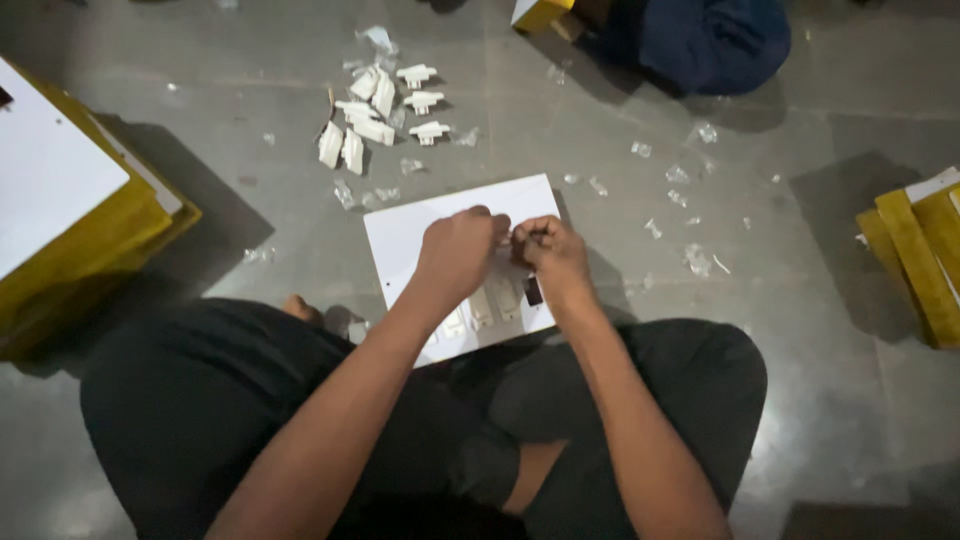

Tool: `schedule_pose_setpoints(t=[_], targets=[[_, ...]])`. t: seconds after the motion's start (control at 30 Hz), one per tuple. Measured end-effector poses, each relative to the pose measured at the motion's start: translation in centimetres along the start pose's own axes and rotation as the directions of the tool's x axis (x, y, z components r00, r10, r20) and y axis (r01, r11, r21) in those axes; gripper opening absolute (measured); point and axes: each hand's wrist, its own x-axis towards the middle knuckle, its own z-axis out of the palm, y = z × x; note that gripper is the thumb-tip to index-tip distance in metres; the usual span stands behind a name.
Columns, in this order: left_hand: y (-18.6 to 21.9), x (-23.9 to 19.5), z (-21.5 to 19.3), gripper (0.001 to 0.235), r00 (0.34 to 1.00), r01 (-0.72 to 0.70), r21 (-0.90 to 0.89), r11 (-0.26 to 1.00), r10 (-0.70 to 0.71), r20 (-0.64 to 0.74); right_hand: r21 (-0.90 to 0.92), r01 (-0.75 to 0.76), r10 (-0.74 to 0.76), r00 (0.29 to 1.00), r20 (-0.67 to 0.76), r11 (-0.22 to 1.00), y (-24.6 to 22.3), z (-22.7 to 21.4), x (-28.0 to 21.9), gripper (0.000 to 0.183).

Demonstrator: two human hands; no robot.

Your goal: The person sits on the floor and assembles white plastic electrical components into a white panel with rectangular cutouts. They pick up components from a pile, insert them into the panel, and occasionally flip the panel to adjust the parts from the back. The person repeats this process for multiple components.

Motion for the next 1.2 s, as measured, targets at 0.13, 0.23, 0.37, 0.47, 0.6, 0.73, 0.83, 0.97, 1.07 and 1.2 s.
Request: schedule_pose_setpoints(t=[0.13,0.23,0.37,0.47,0.6,0.73,0.83,0.97,1.07,1.2], targets=[[-1.1,0.6,1.7,0.013,0.975,0.222,-0.203,0.954,-0.211,0.075,-0.165,0.019,-0.018,1.0,0.008,0.986,-0.7,-1.9,-0.4,0.011],[-2.1,0.4,2.4,0.022,0.867,0.498,-0.491,0.715,-0.412,0.279,-0.184,-0.096,0.116,0.988,0.101,0.978,-0.9,-2.9,-1.5,0.01],[-3.2,0.5,3.8,0.025,0.859,0.512,-0.447,0.734,-0.443,0.257,-0.474,0.091,-0.038,0.992,0.12,0.876,0.0,-1.9,-2.7,0.01],[-3.0,-0.2,5.1,0.028,0.939,0.275,-0.129,0.953,-0.237,0.249,-0.642,0.185,-0.135,0.983,0.127,0.744,0.0,-0.3,-3.5,0.012],[-2.0,-1.3,6.1,0.032,0.942,0.183,0.05,0.982,-0.19,0.276,-0.821,0.275,-0.248,0.954,0.169,0.499,-1.4,0.8,-4.2,0.013],[-1.7,-2.1,5.9,0.035,0.959,0.199,-0.033,0.979,-0.188,0.214,-0.872,0.335,-0.291,0.927,0.238,0.356,-1.8,1.5,-4.8,0.018],[-1.7,-1.9,5.8,0.034,0.958,0.207,-0.052,0.977,-0.192,0.214,-0.886,0.335,-0.241,0.934,0.266,0.321,-1.4,1.5,-4.4,0.021],[-2.3,-1.4,6.5,0.026,0.959,0.149,0.023,0.989,-0.15,0.239,-0.83,0.203,-0.191,0.974,0.119,0.52,-0.4,1.3,-2.5,0.014],[-2.9,-0.8,7.1,0.025,0.956,0.119,0.036,0.992,-0.125,0.265,-0.721,-0.145,0.136,0.988,-0.071,0.678,-0.1,0.4,-1.4,0.022],[-4.2,0.5,5.8,0.018,0.932,0.341,-0.185,0.922,-0.305,0.197,-0.492,-0.094,0.127,0.991,0.034,0.865,-0.3,-0.7,-0.9,0.011]])
